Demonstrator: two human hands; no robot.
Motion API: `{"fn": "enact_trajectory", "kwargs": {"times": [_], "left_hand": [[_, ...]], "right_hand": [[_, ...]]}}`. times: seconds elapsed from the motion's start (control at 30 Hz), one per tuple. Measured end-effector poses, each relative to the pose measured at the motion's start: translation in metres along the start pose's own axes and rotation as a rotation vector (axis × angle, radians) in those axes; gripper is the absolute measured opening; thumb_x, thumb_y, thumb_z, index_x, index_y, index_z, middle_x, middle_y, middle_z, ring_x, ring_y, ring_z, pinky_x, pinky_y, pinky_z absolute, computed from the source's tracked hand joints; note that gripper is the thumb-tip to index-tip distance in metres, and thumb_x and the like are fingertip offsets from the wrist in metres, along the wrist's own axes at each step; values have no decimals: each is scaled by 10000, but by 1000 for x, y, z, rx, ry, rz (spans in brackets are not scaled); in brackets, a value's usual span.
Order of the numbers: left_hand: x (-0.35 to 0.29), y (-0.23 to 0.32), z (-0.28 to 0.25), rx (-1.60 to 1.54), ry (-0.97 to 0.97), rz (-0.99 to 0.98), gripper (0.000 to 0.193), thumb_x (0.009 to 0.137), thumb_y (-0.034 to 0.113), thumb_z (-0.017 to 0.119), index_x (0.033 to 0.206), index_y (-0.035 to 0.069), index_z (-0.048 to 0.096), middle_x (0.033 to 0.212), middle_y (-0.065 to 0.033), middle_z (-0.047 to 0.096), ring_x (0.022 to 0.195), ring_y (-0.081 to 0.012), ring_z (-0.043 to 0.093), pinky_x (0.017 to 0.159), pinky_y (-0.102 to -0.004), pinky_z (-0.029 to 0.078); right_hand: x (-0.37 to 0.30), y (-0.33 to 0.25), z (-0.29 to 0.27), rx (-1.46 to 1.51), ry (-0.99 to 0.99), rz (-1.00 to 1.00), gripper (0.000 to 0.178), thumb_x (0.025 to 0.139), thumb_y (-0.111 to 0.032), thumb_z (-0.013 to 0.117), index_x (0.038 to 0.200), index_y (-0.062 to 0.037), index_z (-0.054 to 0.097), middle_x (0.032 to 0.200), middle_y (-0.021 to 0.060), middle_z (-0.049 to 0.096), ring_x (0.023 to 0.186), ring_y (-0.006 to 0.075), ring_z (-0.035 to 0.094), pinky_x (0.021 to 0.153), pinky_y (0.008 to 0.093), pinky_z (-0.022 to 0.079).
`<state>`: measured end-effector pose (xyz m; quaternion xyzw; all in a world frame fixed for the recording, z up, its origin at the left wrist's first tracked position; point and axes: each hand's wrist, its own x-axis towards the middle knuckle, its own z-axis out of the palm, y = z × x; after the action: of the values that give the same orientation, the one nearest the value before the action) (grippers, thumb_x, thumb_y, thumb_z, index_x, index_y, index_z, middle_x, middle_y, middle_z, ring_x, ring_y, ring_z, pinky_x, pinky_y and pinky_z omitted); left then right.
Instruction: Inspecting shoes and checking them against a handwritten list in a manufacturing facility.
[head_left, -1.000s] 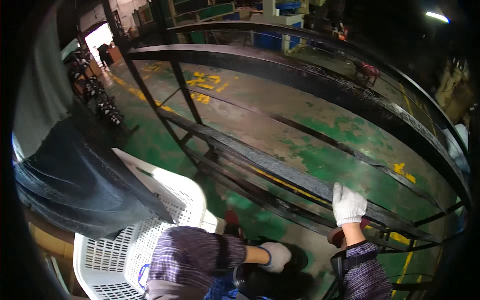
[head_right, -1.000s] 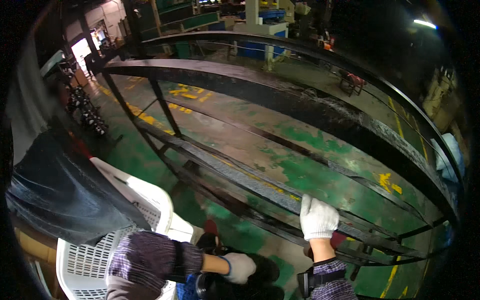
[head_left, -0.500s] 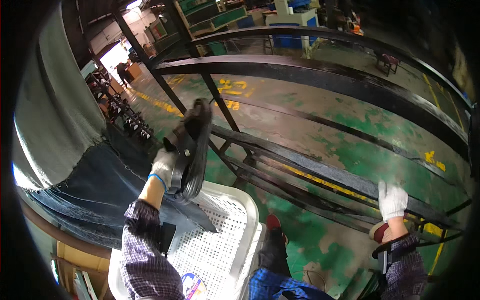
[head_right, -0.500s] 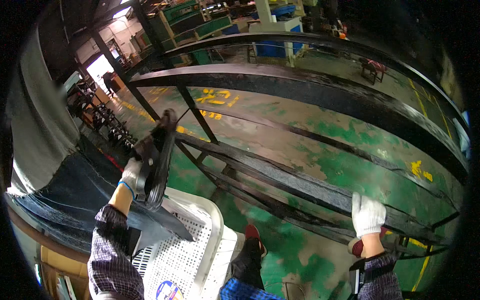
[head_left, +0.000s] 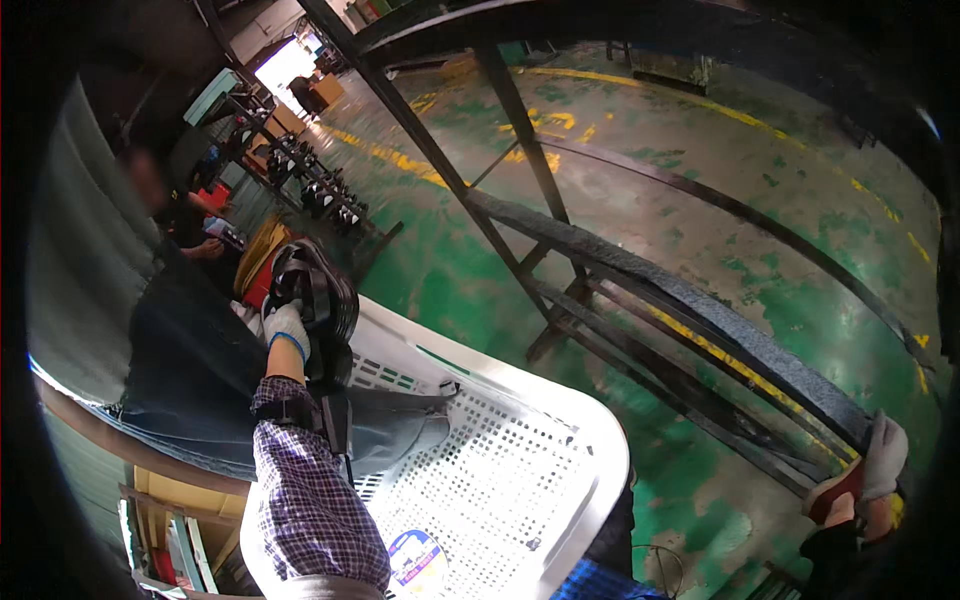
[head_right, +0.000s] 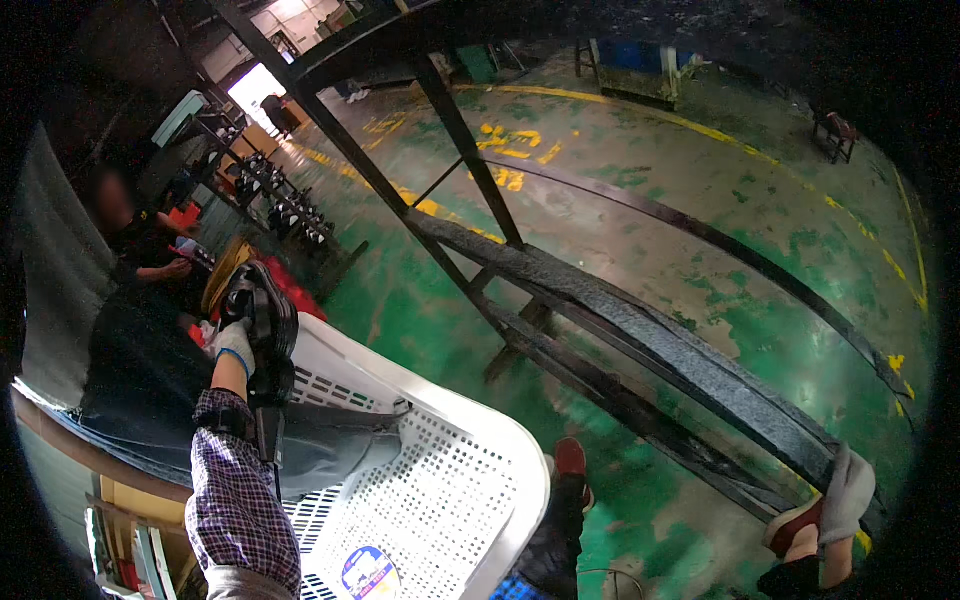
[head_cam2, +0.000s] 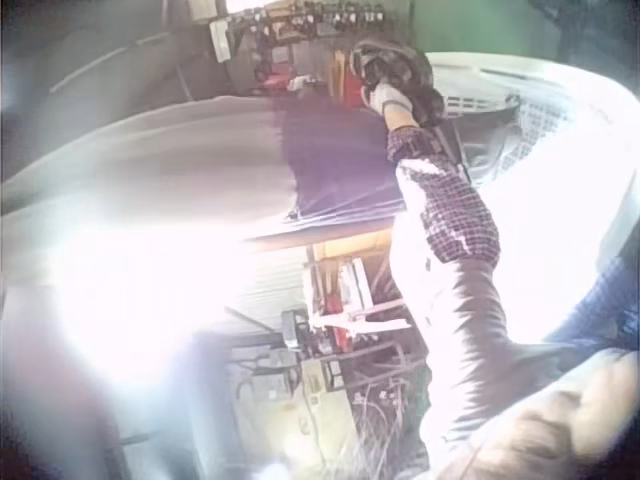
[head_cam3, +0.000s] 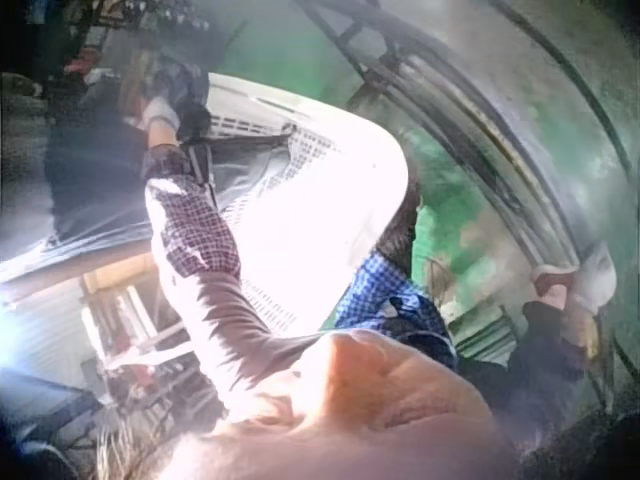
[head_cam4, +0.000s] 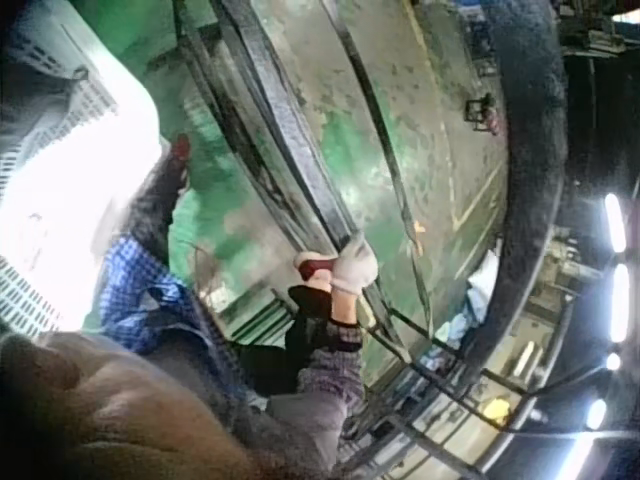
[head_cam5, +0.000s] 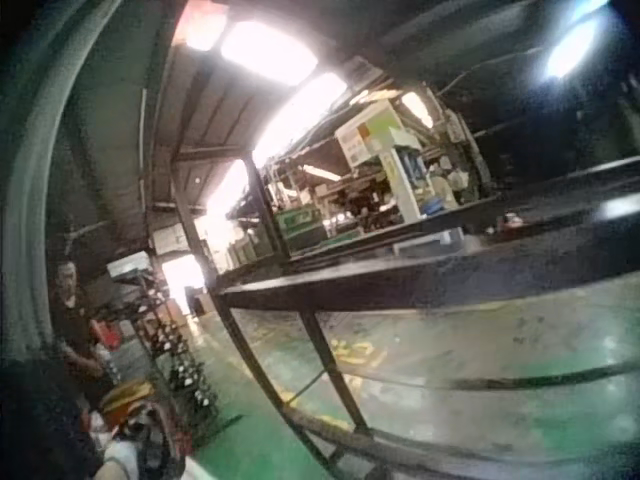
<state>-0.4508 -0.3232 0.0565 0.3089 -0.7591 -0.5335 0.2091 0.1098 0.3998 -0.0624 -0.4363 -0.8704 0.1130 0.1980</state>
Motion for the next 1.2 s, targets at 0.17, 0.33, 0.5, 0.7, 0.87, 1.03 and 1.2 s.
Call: {"fn": "enact_trajectory", "kwargs": {"times": [0.17,0.33,0.5,0.7,0.87,1.03,1.2], "left_hand": [[38,-46,-12,432,117,277,365,888,236,611,1132,-30,667,1040,-198,710,943,-356,671,851,-415,488],[75,-84,-18,628,46,158,445,871,277,656,1171,-52,668,1109,-244,697,1034,-410,652,892,-432,474],[76,-80,-19,475,-16,191,487,859,313,696,1189,-43,663,1165,-239,684,1090,-414,634,926,-440,462],[65,-91,-9,528,65,221,444,887,293,654,1187,-35,662,1180,-261,674,1123,-431,621,939,-444,465],[92,-93,-25,177,31,161,380,894,237,564,1103,-67,652,1028,-237,692,938,-395,653,853,-431,490],[117,-59,-65,515,41,40,393,890,231,541,1123,-69,639,1014,-236,687,937,-398,647,850,-436,483],[138,-13,-81,776,154,37,451,873,300,581,1155,-43,656,1151,-280,668,1123,-448,619,914,-462,481]], "right_hand": [[3,25,-3,36,-131,143,362,1033,-275,553,1048,75,643,938,221,620,851,325,589,793,399,454],[7,55,0,71,-110,177,343,1034,-275,552,1059,54,645,945,199,619,876,310,598,805,391,456],[7,54,7,-76,-35,11,377,1032,-304,539,938,51,628,846,207,584,807,345,569,743,411,433],[10,33,-2,-133,22,-81,431,1043,-307,506,837,61,596,782,216,557,720,332,531,688,435,416],[10,101,-1,-137,-10,-162,366,1054,-249,429,987,50,630,880,179,609,756,336,560,710,439,451],[34,95,15,-32,-261,-135,344,1050,-187,403,1165,63,611,996,170,645,815,295,618,730,394,489],[64,-132,24,85,-522,-258,305,961,-216,568,1117,39,632,1004,218,658,889,358,655,813,452,515]]}}
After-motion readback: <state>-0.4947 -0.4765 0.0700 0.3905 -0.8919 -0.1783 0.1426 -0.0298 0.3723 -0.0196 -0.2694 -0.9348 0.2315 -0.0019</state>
